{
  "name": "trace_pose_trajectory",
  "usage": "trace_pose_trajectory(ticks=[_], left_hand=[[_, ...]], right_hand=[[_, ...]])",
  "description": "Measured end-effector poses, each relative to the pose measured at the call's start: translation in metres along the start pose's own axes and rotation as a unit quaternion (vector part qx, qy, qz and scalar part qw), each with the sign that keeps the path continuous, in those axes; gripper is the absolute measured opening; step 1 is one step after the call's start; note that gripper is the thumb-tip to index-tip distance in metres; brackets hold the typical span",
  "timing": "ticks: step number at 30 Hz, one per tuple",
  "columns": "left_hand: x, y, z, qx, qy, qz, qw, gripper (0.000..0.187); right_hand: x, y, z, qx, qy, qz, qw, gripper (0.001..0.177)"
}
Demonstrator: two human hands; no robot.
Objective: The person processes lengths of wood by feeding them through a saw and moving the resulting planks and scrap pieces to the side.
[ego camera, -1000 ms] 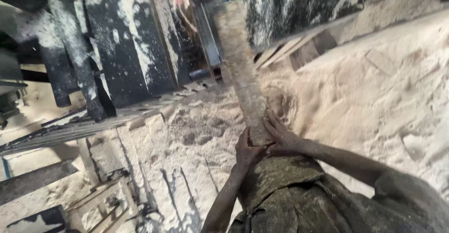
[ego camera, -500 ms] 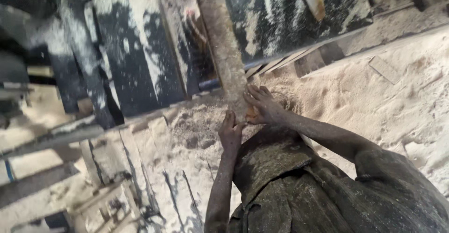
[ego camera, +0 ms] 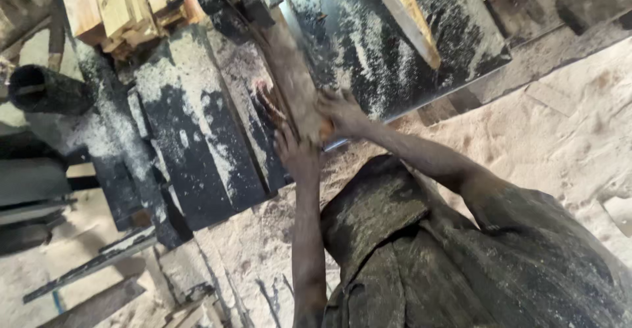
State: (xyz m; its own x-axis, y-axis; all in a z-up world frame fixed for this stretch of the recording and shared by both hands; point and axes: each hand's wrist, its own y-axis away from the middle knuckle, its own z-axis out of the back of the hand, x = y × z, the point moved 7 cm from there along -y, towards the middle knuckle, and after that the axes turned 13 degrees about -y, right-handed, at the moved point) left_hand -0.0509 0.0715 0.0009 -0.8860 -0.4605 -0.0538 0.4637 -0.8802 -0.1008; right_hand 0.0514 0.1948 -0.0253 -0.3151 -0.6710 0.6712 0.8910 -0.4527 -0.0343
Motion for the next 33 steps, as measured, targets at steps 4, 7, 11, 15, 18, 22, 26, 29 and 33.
trace_pose_trajectory(ticks=[4, 7, 11, 15, 18, 22, 26, 29, 33], left_hand=[[0.015, -0.073, -0.011, -0.036, 0.049, 0.058, 0.996, 0.044], [0.015, -0.096, -0.001, -0.040, -0.002, 0.067, 0.997, 0.044], [0.015, -0.079, 0.012, 0.005, 0.028, 0.067, 0.997, 0.033], [0.002, -0.029, 0.027, 0.010, 0.035, 0.056, 0.998, 0.050], [-0.027, 0.002, 0.036, 0.028, 0.045, 0.018, 0.998, 0.064], [-0.066, 0.088, 0.033, 0.124, 0.471, 0.063, 0.871, 0.069], [-0.118, 0.174, 0.045, 0.223, 0.644, 0.067, 0.729, 0.079], [-0.134, 0.235, 0.053, 0.294, 0.515, 0.056, 0.803, 0.090], [-0.148, 0.284, 0.070, 0.269, 0.540, -0.039, 0.796, 0.098]], right_hand=[[-0.023, -0.046, 0.024, -0.042, -0.020, -0.087, 0.995, 0.102], [-0.033, -0.049, 0.058, -0.081, 0.053, -0.170, 0.981, 0.114], [-0.137, -0.019, 0.165, -0.110, 0.078, -0.388, 0.912, 0.069], [-0.197, 0.058, 0.232, -0.236, -0.033, -0.380, 0.894, 0.080], [-0.188, 0.081, 0.197, -0.192, -0.423, -0.342, 0.817, 0.043], [-0.103, 0.176, 0.053, -0.252, -0.768, -0.203, 0.553, 0.048], [-0.045, 0.264, -0.034, -0.203, -0.766, -0.284, 0.540, 0.047], [-0.012, 0.311, -0.070, -0.143, -0.810, -0.340, 0.455, 0.043], [0.017, 0.360, -0.086, -0.152, -0.715, -0.289, 0.618, 0.037]])
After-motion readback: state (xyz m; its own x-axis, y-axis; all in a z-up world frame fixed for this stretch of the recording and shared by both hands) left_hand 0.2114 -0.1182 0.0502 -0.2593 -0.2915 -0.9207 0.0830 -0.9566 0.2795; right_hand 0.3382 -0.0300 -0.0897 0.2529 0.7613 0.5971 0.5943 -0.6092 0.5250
